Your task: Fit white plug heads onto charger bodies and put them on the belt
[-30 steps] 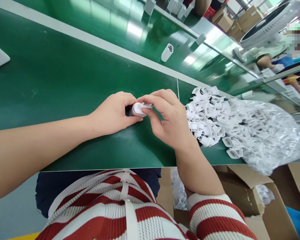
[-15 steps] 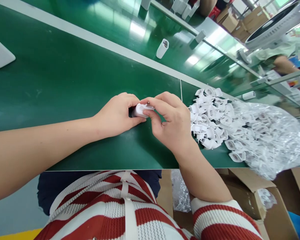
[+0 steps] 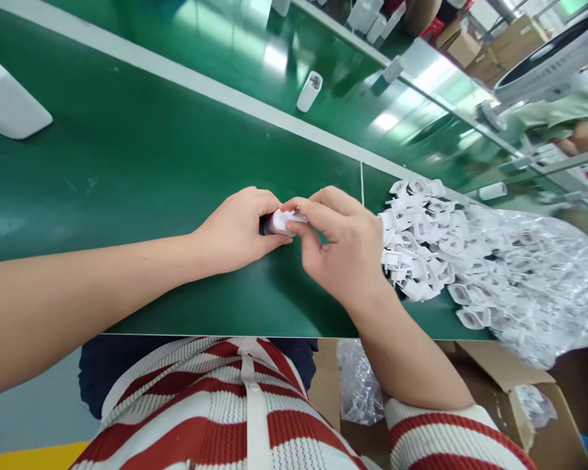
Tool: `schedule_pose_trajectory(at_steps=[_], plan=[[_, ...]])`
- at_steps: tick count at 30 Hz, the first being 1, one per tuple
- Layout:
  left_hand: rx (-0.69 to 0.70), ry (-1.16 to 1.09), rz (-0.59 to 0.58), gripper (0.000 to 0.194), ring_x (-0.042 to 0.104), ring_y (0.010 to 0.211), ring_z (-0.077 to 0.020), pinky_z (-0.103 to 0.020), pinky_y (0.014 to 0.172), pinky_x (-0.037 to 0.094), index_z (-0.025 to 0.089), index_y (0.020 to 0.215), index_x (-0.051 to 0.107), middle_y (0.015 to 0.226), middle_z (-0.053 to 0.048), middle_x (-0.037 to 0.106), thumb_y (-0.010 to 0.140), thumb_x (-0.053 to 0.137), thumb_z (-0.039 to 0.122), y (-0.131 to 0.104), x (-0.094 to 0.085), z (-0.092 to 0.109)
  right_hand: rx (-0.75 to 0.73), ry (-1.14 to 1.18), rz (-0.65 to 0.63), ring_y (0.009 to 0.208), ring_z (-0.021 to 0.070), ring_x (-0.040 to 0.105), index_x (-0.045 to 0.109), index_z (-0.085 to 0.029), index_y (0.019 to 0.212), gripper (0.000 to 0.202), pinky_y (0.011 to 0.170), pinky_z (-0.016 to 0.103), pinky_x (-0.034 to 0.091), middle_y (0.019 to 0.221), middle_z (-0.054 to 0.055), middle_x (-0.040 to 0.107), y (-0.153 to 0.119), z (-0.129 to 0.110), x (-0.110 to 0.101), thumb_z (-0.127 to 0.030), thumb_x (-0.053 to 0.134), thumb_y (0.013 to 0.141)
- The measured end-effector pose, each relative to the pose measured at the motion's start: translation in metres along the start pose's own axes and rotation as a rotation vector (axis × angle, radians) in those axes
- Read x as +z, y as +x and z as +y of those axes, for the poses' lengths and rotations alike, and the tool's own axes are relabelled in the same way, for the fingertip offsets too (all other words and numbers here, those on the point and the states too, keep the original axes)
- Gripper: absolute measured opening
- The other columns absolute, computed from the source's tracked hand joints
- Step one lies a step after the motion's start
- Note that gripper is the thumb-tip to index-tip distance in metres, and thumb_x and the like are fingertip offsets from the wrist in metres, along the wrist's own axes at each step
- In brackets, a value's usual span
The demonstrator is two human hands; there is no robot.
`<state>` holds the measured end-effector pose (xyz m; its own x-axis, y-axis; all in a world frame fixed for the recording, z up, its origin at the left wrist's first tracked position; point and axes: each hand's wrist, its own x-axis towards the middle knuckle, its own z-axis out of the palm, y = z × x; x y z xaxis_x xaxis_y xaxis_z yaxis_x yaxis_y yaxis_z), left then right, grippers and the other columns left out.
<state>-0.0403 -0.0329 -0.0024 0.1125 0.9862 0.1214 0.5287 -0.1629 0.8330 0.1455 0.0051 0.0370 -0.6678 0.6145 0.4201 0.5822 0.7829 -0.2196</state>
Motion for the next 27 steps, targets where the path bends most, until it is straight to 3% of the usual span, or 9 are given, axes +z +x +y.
schedule_pose_trajectory(at_steps=[5, 8, 10, 14, 16, 19, 22, 25, 27], plan=[[0.032, -0.072, 0.002, 0.032, 0.068, 0.101, -0.0261, -0.041, 0.095, 0.053, 0.023, 0.108, 0.073, 0.107, -0.004, 0.077, 0.085, 0.073, 0.045, -0.003, -0.001, 0.006, -0.009, 0.088, -0.001, 0.089, 0.0212, 0.064, 0.077, -0.028, 0.121, 0.030, 0.085, 0.036, 0.053, 0.098, 0.005, 0.072, -0.005, 0.004, 0.004, -0.023, 0.053, 0.105], [-0.059, -0.109, 0.000, 0.036, 0.070, 0.095, -0.0249, -0.039, 0.091, 0.055, 0.023, 0.109, 0.073, 0.105, -0.003, 0.078, 0.082, 0.076, 0.047, 0.005, -0.007, 0.009, -0.002, 0.220, -0.101, 0.103, 0.0228, 0.066, 0.049, -0.031, 0.159, 0.053, 0.101, 0.040, 0.054, 0.117, 0.005, 0.073, -0.001, 0.021, -0.004, -0.032, 0.055, 0.105], [-0.145, -0.064, 0.084, 0.037, 0.070, 0.093, -0.0252, -0.038, 0.090, 0.055, 0.023, 0.107, 0.074, 0.103, -0.003, 0.079, 0.079, 0.079, 0.047, 0.023, -0.018, 0.005, 0.130, 0.163, -0.112, 0.117, 0.0283, 0.064, 0.032, -0.025, 0.168, 0.072, 0.107, 0.046, 0.052, 0.133, 0.012, 0.069, 0.001, 0.044, -0.013, -0.041, 0.058, 0.103], [-0.271, 0.123, 0.480, 0.043, 0.070, 0.101, -0.0269, -0.038, 0.092, 0.053, 0.021, 0.116, 0.072, 0.115, -0.006, 0.078, 0.079, 0.080, 0.042, 0.086, -0.058, -0.026, 0.655, -0.339, -0.085, 0.130, 0.0473, 0.053, 0.060, -0.008, 0.144, 0.052, 0.108, 0.068, 0.041, 0.141, 0.030, 0.059, 0.000, 0.104, -0.019, -0.025, 0.062, 0.095], [-0.335, 0.220, 0.630, 0.046, 0.069, 0.107, -0.0278, -0.039, 0.095, 0.052, 0.021, 0.125, 0.067, 0.125, -0.008, 0.076, 0.083, 0.076, 0.039, 0.121, -0.082, -0.049, 0.785, -0.368, -0.136, 0.123, 0.0479, 0.057, 0.071, -0.007, 0.122, 0.038, 0.101, 0.068, 0.045, 0.132, 0.031, 0.060, -0.002, 0.126, -0.015, -0.012, 0.063, 0.086], [-0.424, 0.292, 0.714, 0.045, 0.066, 0.117, -0.0290, -0.040, 0.098, 0.048, 0.021, 0.126, 0.064, 0.135, -0.009, 0.072, 0.084, 0.071, 0.036, 0.160, -0.111, -0.076, 0.761, -0.269, -0.123, 0.106, 0.0372, 0.064, 0.075, -0.012, 0.106, 0.032, 0.090, 0.056, 0.053, 0.117, 0.023, 0.064, -0.004, 0.140, -0.009, -0.004, 0.060, 0.079], [-0.475, 0.285, 0.690, 0.046, 0.065, 0.116, -0.0287, -0.042, 0.096, 0.046, 0.020, 0.122, 0.063, 0.134, -0.009, 0.071, 0.083, 0.072, 0.042, 0.174, -0.126, -0.087, 0.690, -0.177, -0.073, 0.097, 0.0302, 0.065, 0.076, -0.015, 0.100, 0.027, 0.085, 0.048, 0.056, 0.108, 0.017, 0.066, -0.003, 0.138, -0.008, -0.004, 0.057, 0.083], [-0.485, 0.332, 0.720, 0.066, 0.053, 0.132, -0.0311, -0.047, 0.100, 0.038, 0.018, 0.128, 0.058, 0.135, -0.010, 0.067, 0.083, 0.069, 0.066, 0.170, -0.124, -0.083, 0.624, -0.072, 0.003, 0.102, 0.0263, 0.067, 0.078, -0.017, 0.107, 0.029, 0.090, 0.043, 0.056, 0.113, 0.013, 0.067, 0.003, 0.128, -0.008, -0.008, 0.055, 0.092], [-0.370, 0.413, 0.760, 0.088, 0.035, 0.146, -0.0297, -0.048, 0.105, 0.029, 0.017, 0.140, 0.048, 0.146, -0.010, 0.058, 0.086, 0.053, 0.085, 0.168, -0.113, -0.076, 0.580, 0.100, 0.042, 0.101, 0.0221, 0.068, 0.080, -0.018, 0.106, 0.030, 0.092, 0.039, 0.056, 0.112, 0.010, 0.068, 0.008, 0.118, -0.006, -0.009, 0.054, 0.095]])
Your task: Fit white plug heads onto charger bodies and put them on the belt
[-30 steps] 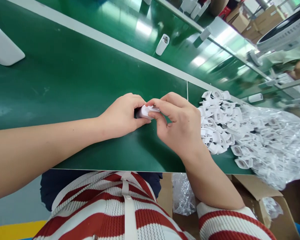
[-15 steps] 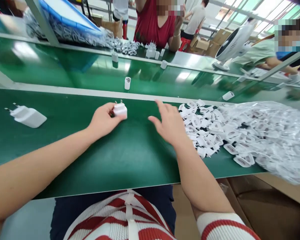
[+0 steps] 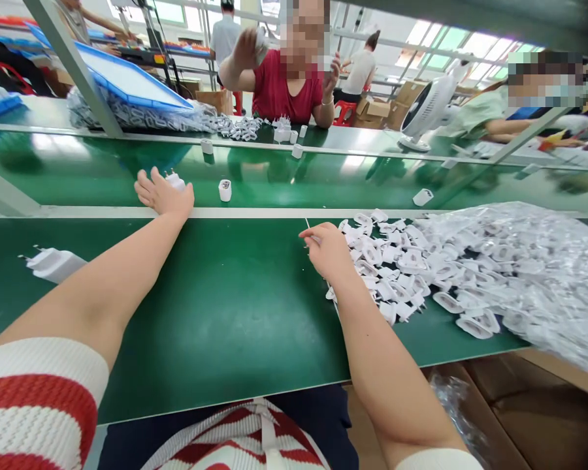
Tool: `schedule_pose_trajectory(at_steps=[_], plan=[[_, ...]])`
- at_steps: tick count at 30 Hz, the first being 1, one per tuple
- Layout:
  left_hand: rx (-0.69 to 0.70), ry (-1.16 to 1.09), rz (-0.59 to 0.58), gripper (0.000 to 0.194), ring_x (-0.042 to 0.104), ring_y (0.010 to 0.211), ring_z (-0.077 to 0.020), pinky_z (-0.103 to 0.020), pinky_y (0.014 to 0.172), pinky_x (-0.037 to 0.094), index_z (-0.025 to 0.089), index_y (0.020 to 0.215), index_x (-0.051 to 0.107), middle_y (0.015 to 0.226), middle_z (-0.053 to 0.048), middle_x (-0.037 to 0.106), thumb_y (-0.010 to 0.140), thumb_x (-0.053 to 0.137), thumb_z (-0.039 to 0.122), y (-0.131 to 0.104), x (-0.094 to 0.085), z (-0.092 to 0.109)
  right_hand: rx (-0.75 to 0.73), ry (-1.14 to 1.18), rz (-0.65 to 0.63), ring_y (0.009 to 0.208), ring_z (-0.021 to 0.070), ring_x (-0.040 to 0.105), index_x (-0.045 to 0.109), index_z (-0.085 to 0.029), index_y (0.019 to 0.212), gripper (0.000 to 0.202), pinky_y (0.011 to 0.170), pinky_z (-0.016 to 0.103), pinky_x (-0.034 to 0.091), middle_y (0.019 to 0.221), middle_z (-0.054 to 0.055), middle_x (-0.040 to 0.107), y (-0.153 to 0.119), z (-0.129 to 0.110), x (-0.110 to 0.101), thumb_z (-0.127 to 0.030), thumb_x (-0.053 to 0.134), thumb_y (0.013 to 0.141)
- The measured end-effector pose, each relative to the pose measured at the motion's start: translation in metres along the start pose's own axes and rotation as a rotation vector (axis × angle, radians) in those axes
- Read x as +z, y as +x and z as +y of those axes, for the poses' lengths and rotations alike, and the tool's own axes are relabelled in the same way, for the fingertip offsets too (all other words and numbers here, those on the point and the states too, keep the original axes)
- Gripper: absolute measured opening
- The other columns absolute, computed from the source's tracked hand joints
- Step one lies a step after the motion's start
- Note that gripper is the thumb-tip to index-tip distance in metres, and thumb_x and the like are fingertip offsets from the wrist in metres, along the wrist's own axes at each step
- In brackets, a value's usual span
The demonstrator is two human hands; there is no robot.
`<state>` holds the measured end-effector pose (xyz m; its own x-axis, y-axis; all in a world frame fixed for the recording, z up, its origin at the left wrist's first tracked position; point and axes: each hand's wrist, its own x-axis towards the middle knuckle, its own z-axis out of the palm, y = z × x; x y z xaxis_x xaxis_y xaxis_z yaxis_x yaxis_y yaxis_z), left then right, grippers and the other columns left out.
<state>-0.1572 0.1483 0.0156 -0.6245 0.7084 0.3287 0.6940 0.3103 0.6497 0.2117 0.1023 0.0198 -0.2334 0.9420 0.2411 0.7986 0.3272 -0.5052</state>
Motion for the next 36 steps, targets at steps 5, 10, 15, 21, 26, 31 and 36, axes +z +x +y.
schedule_pose_trajectory(at_steps=[5, 10, 15, 21, 26, 31, 36], plan=[[0.197, 0.052, -0.102, 0.099, 0.041, 0.143, -0.0349, -0.048, 0.115, 0.029, 0.009, 0.143, 0.049, 0.152, -0.018, 0.052, 0.084, 0.050, 0.090, -0.012, 0.029, 0.029, -0.026, 0.261, -0.248, 0.096, 0.0180, 0.067, 0.079, -0.017, 0.085, 0.019, 0.092, 0.037, 0.054, 0.109, 0.008, 0.070, -0.012, -0.025, 0.009, -0.018, 0.063, 0.097], [0.142, 0.071, -0.249, 0.039, 0.058, 0.125, -0.0386, -0.051, 0.109, 0.039, 0.015, 0.115, 0.068, 0.123, -0.018, 0.072, 0.094, 0.061, 0.047, -0.020, 0.038, 0.037, 0.012, 0.295, -0.335, 0.097, 0.0187, 0.066, 0.074, -0.018, 0.099, 0.038, 0.082, 0.034, 0.055, 0.121, 0.006, 0.064, -0.018, -0.028, 0.005, -0.021, 0.092, 0.065], [0.270, -0.117, -0.366, 0.041, 0.064, 0.112, -0.0307, -0.042, 0.102, 0.048, 0.021, 0.121, 0.072, 0.118, -0.010, 0.076, 0.092, 0.065, 0.048, -0.105, 0.001, 0.033, 0.146, 0.762, -0.269, 0.096, 0.0173, 0.069, 0.072, -0.019, 0.089, 0.018, 0.093, 0.038, 0.057, 0.110, 0.005, 0.074, -0.011, -0.026, 0.000, -0.033, 0.081, 0.082], [0.404, -0.257, -0.627, 0.038, 0.064, 0.114, -0.0320, -0.049, 0.106, 0.047, 0.028, 0.112, 0.077, 0.116, -0.006, 0.080, 0.090, 0.070, 0.058, -0.195, -0.051, 0.028, 0.201, 1.081, -0.308, 0.098, 0.0187, 0.073, 0.077, -0.021, 0.086, 0.037, 0.086, 0.033, 0.058, 0.112, 0.007, 0.080, -0.014, -0.036, -0.004, -0.050, 0.094, 0.070], [0.475, -0.290, -0.667, 0.042, 0.063, 0.120, -0.0312, -0.052, 0.114, 0.041, 0.029, 0.117, 0.076, 0.121, -0.005, 0.079, 0.086, 0.077, 0.057, -0.197, -0.052, 0.026, -0.020, 0.973, -0.209, 0.090, 0.0174, 0.073, 0.083, -0.024, 0.100, 0.024, 0.091, 0.037, 0.060, 0.102, 0.003, 0.080, -0.027, -0.046, 0.003, -0.038, 0.088, 0.081], [0.516, -0.325, -0.667, 0.038, 0.065, 0.110, -0.0278, -0.046, 0.106, 0.046, 0.026, 0.107, 0.079, 0.107, -0.004, 0.081, 0.089, 0.074, 0.059, -0.192, -0.044, 0.022, -0.322, 0.563, -0.021, 0.093, 0.0182, 0.073, 0.082, -0.024, 0.104, 0.019, 0.091, 0.036, 0.060, 0.101, 0.002, 0.081, -0.042, -0.058, 0.011, -0.027, 0.082, 0.086], [0.513, -0.336, -0.687, 0.034, 0.065, 0.112, -0.0277, -0.047, 0.107, 0.045, 0.028, 0.105, 0.079, 0.107, -0.002, 0.081, 0.089, 0.073, 0.057, -0.190, -0.044, 0.020, -0.433, 0.381, -0.046, 0.093, 0.0186, 0.074, 0.081, -0.024, 0.101, 0.011, 0.088, 0.034, 0.060, 0.099, 0.002, 0.081, -0.045, -0.059, 0.018, -0.026, 0.076, 0.092]])
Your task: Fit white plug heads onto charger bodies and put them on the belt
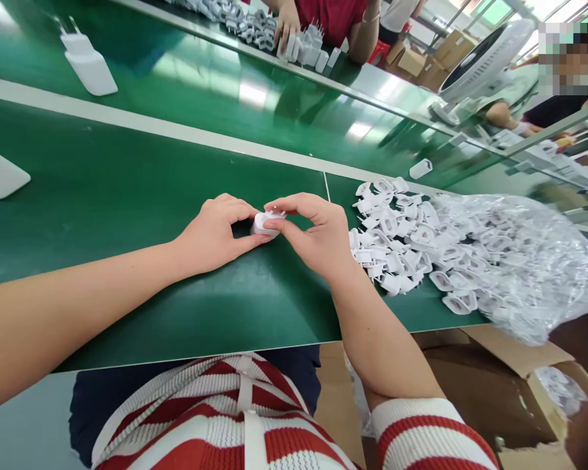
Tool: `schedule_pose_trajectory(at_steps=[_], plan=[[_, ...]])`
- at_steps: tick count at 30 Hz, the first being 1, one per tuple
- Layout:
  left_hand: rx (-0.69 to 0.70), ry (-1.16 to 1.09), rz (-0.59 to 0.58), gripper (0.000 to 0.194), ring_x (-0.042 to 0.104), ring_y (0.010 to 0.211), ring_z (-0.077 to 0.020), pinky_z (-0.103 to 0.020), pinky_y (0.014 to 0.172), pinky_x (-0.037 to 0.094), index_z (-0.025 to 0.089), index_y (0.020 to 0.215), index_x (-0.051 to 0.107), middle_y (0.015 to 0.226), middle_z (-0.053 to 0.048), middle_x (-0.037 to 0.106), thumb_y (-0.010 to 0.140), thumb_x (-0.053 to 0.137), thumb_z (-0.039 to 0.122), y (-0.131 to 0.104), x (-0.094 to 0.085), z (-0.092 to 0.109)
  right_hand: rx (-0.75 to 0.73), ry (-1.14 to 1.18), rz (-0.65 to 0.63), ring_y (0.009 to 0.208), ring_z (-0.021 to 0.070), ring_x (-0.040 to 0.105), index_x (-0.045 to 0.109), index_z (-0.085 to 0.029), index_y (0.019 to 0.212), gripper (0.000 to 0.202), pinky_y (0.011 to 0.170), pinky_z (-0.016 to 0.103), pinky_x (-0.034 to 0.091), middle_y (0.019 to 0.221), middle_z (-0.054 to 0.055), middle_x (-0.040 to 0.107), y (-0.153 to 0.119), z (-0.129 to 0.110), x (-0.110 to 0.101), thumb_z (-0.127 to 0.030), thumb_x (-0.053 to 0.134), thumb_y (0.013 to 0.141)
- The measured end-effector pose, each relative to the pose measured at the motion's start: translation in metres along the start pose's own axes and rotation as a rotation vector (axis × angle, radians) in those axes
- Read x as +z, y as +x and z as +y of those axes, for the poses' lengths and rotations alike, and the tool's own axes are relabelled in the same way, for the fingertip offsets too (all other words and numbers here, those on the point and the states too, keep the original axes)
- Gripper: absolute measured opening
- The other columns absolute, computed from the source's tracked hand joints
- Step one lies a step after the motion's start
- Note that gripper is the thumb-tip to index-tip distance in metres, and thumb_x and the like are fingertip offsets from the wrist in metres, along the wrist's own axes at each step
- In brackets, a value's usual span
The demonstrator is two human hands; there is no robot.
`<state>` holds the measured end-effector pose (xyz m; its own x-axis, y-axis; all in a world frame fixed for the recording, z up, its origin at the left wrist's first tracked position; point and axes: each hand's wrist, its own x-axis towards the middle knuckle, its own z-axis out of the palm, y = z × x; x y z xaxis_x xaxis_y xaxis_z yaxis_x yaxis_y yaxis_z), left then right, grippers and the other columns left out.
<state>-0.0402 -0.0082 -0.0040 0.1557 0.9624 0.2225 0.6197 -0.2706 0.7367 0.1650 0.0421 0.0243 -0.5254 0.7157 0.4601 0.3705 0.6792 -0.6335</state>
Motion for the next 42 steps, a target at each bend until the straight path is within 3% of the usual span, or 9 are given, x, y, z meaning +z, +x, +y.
schedule_pose_trajectory(at_steps=[7, 10, 12, 15, 19, 28, 35, 42], plan=[[0.002, -0.016, 0.008, 0.033, 0.065, 0.108, -0.0289, -0.048, 0.104, 0.046, 0.027, 0.103, 0.080, 0.104, -0.003, 0.081, 0.088, 0.073, 0.055, 0.000, 0.002, -0.002, -0.032, -0.201, -0.051, 0.096, 0.0202, 0.073, 0.081, -0.026, 0.105, 0.014, 0.089, 0.033, 0.059, 0.101, 0.002, 0.080, -0.001, -0.004, -0.001, -0.027, 0.069, 0.097], [0.007, -0.015, 0.017, 0.034, 0.065, 0.107, -0.0291, -0.049, 0.104, 0.046, 0.026, 0.102, 0.079, 0.103, -0.004, 0.081, 0.088, 0.072, 0.056, 0.000, 0.002, -0.003, -0.074, -0.308, -0.034, 0.093, 0.0200, 0.073, 0.080, -0.026, 0.103, 0.015, 0.105, 0.040, 0.056, 0.097, 0.002, 0.079, -0.002, -0.008, 0.002, -0.024, 0.066, 0.099], [0.011, -0.010, 0.015, 0.034, 0.066, 0.107, -0.0290, -0.048, 0.103, 0.046, 0.025, 0.102, 0.079, 0.104, -0.004, 0.081, 0.088, 0.071, 0.056, 0.000, 0.002, -0.003, -0.093, -0.358, -0.009, 0.092, 0.0197, 0.073, 0.078, -0.028, 0.103, 0.016, 0.119, 0.047, 0.047, 0.097, 0.000, 0.079, -0.004, -0.009, 0.004, -0.024, 0.063, 0.100], [0.017, -0.006, 0.008, 0.035, 0.066, 0.107, -0.0291, -0.047, 0.102, 0.047, 0.025, 0.099, 0.078, 0.103, -0.004, 0.081, 0.088, 0.071, 0.056, 0.001, 0.002, -0.003, -0.111, -0.356, 0.017, 0.091, 0.0192, 0.073, 0.077, -0.030, 0.105, 0.017, 0.128, 0.052, 0.039, 0.100, -0.001, 0.078, -0.006, -0.009, 0.005, -0.026, 0.060, 0.103], [0.017, -0.008, 0.010, 0.036, 0.066, 0.106, -0.0291, -0.047, 0.102, 0.046, 0.024, 0.100, 0.078, 0.103, -0.004, 0.081, 0.088, 0.071, 0.057, 0.001, 0.002, -0.003, -0.143, -0.391, 0.088, 0.095, 0.0213, 0.074, 0.074, -0.030, 0.108, 0.016, 0.130, 0.056, 0.035, 0.103, 0.001, 0.078, -0.006, -0.009, 0.003, -0.030, 0.059, 0.105], [0.046, -0.003, 0.030, 0.036, 0.067, 0.103, -0.0289, -0.049, 0.102, 0.046, 0.023, 0.096, 0.078, 0.102, -0.004, 0.081, 0.090, 0.068, 0.057, 0.001, 0.003, -0.006, -0.148, -0.545, -0.065, 0.095, 0.0184, 0.073, 0.072, -0.029, 0.110, 0.020, 0.135, 0.057, 0.023, 0.099, -0.001, 0.075, -0.004, -0.011, 0.005, -0.029, 0.053, 0.107], [0.022, -0.014, 0.016, 0.035, 0.066, 0.109, -0.0305, -0.052, 0.105, 0.044, 0.024, 0.098, 0.078, 0.104, -0.003, 0.080, 0.090, 0.067, 0.056, 0.000, 0.003, -0.006, -0.109, -0.572, -0.053, 0.090, 0.0193, 0.074, 0.074, -0.029, 0.105, 0.019, 0.135, 0.057, 0.020, 0.100, 0.000, 0.077, -0.005, -0.024, 0.003, -0.022, 0.056, 0.104], [0.006, -0.014, 0.015, 0.036, 0.065, 0.110, -0.0318, -0.053, 0.106, 0.043, 0.024, 0.094, 0.077, 0.104, -0.004, 0.079, 0.090, 0.066, 0.059, 0.001, 0.005, -0.005, -0.147, -0.493, -0.090, 0.089, 0.0208, 0.075, 0.076, -0.029, 0.100, 0.018, 0.136, 0.058, 0.021, 0.095, -0.001, 0.078, 0.003, -0.017, -0.001, -0.021, 0.060, 0.101]])
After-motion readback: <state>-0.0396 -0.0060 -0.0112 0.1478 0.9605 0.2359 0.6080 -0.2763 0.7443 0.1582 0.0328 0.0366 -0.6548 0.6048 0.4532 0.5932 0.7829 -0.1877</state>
